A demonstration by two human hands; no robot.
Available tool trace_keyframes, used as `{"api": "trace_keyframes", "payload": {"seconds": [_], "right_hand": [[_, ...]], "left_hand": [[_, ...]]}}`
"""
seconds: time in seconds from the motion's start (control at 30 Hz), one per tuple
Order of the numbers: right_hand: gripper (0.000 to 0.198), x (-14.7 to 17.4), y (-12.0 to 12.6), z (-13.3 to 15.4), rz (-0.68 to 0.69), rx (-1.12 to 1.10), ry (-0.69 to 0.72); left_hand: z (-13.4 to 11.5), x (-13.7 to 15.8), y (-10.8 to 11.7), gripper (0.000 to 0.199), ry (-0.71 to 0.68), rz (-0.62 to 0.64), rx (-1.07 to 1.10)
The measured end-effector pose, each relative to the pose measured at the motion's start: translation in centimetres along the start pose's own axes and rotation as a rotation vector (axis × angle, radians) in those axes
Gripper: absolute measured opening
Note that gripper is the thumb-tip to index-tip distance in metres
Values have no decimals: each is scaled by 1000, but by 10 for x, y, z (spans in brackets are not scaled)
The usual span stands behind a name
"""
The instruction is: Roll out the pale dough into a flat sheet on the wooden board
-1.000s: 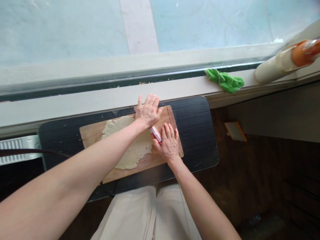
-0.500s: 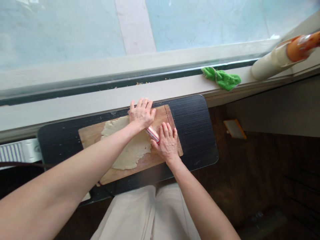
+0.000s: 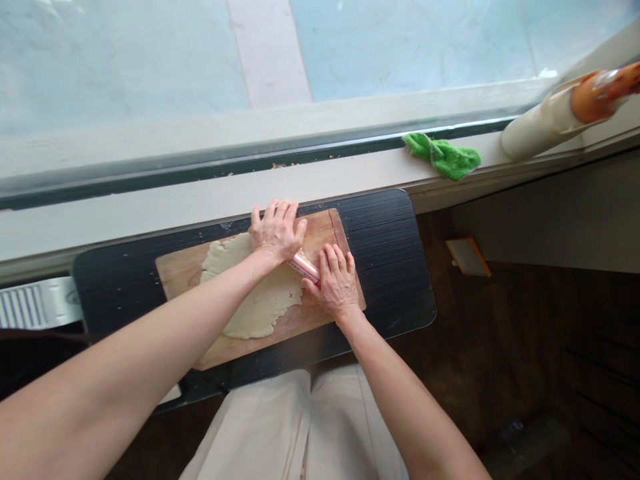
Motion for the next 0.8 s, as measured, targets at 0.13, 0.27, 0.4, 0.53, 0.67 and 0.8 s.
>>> {"api": "trace_keyframes", "payload": {"seconds": [0.13, 0.27, 0.4, 0.53, 0.67, 0.8], "right_hand": [[66, -8, 7, -4, 57, 2, 79], [71, -32, 17, -24, 32, -1, 93], [61, -32, 17, -26, -15, 23, 1], [56, -9, 7, -8, 1, 13, -1], [53, -18, 8, -15, -10, -9, -23], [49, -42, 20, -41, -110, 13, -183]], "left_hand": [[18, 27, 4, 56, -63, 5, -1], [15, 5, 1, 58, -47, 44, -2], [12, -2, 0, 59, -1, 57, 3], [19, 25, 3, 57, -31, 40, 22], [14, 11, 1, 61, -28, 67, 26], [0, -28, -3, 62, 1, 94, 24]]}}
Point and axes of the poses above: each hand's wrist, its own x-axis away from the middle knuckle, its own y-axis out of the back of the hand, z = x × y, the point moved 4 cm from there along -x, towards the middle knuckle, and after that the axes turned 1 degree about y, right-handed, at the moved point
